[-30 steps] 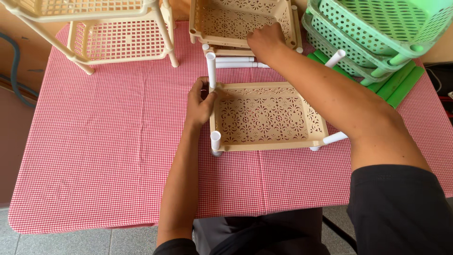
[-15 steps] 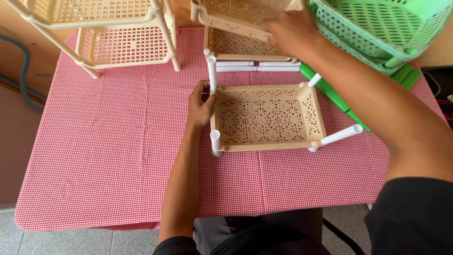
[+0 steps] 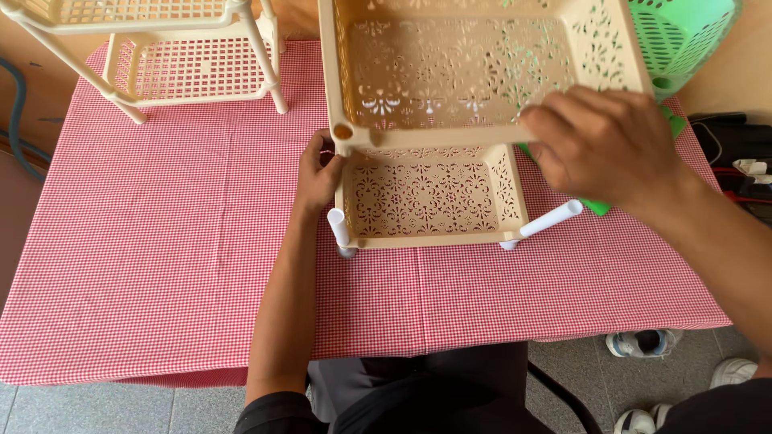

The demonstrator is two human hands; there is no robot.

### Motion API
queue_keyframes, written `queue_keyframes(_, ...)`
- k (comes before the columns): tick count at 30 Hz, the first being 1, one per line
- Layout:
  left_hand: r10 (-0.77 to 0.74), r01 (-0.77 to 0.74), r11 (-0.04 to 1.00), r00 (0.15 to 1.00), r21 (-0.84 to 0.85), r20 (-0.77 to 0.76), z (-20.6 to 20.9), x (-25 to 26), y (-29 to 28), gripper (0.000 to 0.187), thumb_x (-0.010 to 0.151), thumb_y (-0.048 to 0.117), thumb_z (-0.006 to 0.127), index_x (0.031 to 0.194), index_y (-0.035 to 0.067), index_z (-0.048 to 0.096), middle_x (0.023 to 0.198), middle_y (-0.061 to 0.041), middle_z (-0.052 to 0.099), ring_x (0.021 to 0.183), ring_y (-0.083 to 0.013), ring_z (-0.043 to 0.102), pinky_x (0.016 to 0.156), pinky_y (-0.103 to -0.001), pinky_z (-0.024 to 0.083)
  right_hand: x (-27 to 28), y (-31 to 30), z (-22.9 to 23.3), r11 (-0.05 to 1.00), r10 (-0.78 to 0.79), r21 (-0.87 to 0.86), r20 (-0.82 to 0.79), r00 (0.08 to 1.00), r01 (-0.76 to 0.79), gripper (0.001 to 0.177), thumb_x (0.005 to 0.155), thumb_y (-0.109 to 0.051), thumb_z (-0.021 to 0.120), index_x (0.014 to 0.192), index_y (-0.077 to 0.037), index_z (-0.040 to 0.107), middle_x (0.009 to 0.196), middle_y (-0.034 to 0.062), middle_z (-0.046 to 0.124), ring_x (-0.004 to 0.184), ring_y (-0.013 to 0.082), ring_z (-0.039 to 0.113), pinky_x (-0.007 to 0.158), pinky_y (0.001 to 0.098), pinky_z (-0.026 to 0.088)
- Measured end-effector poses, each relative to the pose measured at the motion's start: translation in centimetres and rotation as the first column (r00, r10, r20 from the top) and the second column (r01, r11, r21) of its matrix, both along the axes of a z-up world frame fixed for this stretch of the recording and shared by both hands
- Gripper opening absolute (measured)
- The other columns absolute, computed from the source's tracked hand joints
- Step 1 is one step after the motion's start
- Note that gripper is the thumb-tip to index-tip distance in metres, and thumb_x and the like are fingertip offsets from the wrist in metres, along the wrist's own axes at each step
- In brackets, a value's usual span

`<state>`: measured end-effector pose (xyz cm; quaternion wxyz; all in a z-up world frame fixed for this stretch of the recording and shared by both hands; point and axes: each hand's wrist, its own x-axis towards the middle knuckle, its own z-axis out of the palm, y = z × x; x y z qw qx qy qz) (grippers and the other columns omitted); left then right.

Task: The person assembles a beige plastic three-tier storage rack by inserting white poles into the corner holes of each tray and stacking the trays vertically. The person aligns and secures each tier, then places the completed rack on the table.

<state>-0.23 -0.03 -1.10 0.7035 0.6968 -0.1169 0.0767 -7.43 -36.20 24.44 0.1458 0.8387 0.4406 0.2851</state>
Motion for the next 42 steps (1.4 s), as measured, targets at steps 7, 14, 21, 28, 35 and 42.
queue_keyframes(7, 0.070, -0.070, 0.997, 0.994, 0.014, -0.078, 0.0, -0.4, -0.3, 0.051, 0.083, 0.017, 0.073, 0.128, -0.001, 0.059, 0.107, -0.013, 0.072, 0.097, -0.0223, 0.068, 0.090, -0.038, 0.057, -3.7, 0.4, -2.7, 0.996, -0.079, 0.031, -0.168, 0.983, 0.085, 0.015, 0.089, 0.003, 0.060, 0.092, -0.003, 0.073, 0.070, 0.0092, 0.073, 0.050, 0.0143, 0.063, 0.038, 0.0293, 0.046)
queue_keyframes(14, -0.021, 0.030, 0.997, 0.989, -0.065, 0.146, -1.0, 0.0, -0.1, 0.090, 0.067, 0.025, 0.089, 0.142, -0.004, 0.049, 0.126, -0.020, 0.068, 0.116, -0.0306, 0.068, 0.104, -0.041, 0.055, -4.7, 1.7, -3.3, 0.996, 0.007, 0.085, -0.173, 0.985, 0.008, 0.021, 0.084, 0.004, 0.060, 0.097, -0.003, 0.075, 0.072, 0.0100, 0.074, 0.053, 0.0168, 0.066, 0.039, 0.0306, 0.049)
queue_keyframes(21, 0.029, -0.024, 0.997, 0.997, -0.071, 0.071, -1.1, 0.2, -0.1, 0.081, 0.075, 0.031, 0.084, 0.143, -0.001, 0.055, 0.129, -0.019, 0.069, 0.120, -0.0300, 0.068, 0.108, -0.042, 0.054, -5.7, 2.8, -3.1, 0.998, -0.013, 0.052, -0.214, 0.977, 0.025, 0.023, 0.077, 0.003, 0.062, 0.095, -0.003, 0.075, 0.073, 0.0105, 0.075, 0.057, 0.0178, 0.069, 0.042, 0.0319, 0.052)
queue_keyframes(28, 0.080, -0.079, 0.996, 0.997, 0.036, -0.020, -1.2, 0.1, -0.1, 0.077, 0.075, 0.030, 0.083, 0.142, 0.000, 0.059, 0.124, -0.019, 0.072, 0.118, -0.0319, 0.069, 0.110, -0.045, 0.053, -6.3, 3.0, -2.8, 0.994, -0.025, 0.095, -0.226, 0.974, 0.047, 0.022, 0.074, 0.000, 0.065, 0.094, -0.004, 0.074, 0.073, 0.0095, 0.074, 0.063, 0.0201, 0.071, 0.048, 0.0346, 0.054)
queue_keyframes(35, 0.034, -0.032, 0.998, 0.999, -0.062, 0.036, -2.2, 0.6, 0.1, 0.085, 0.072, 0.028, 0.085, 0.145, 0.001, 0.052, 0.130, -0.018, 0.069, 0.121, -0.0297, 0.067, 0.109, -0.044, 0.053, -5.4, 2.6, -3.9, 0.997, -0.003, 0.072, -0.216, 0.976, 0.019, 0.021, 0.076, 0.001, 0.065, 0.094, -0.004, 0.075, 0.072, 0.0094, 0.074, 0.060, 0.0177, 0.070, 0.043, 0.0311, 0.052)
queue_keyframes(42, 0.039, -0.039, 0.997, 0.999, -0.074, 0.005, -2.1, 0.5, 0.0, 0.079, 0.078, 0.030, 0.083, 0.145, 0.000, 0.055, 0.131, -0.018, 0.070, 0.122, -0.0294, 0.068, 0.111, -0.043, 0.053, -5.5, 3.1, -3.4, 0.999, -0.043, 0.014, -0.220, 0.975, 0.047, 0.020, 0.076, -0.002, 0.068, 0.094, -0.004, 0.075, 0.070, 0.0079, 0.073, 0.058, 0.0172, 0.070, 0.044, 0.0312, 0.053)
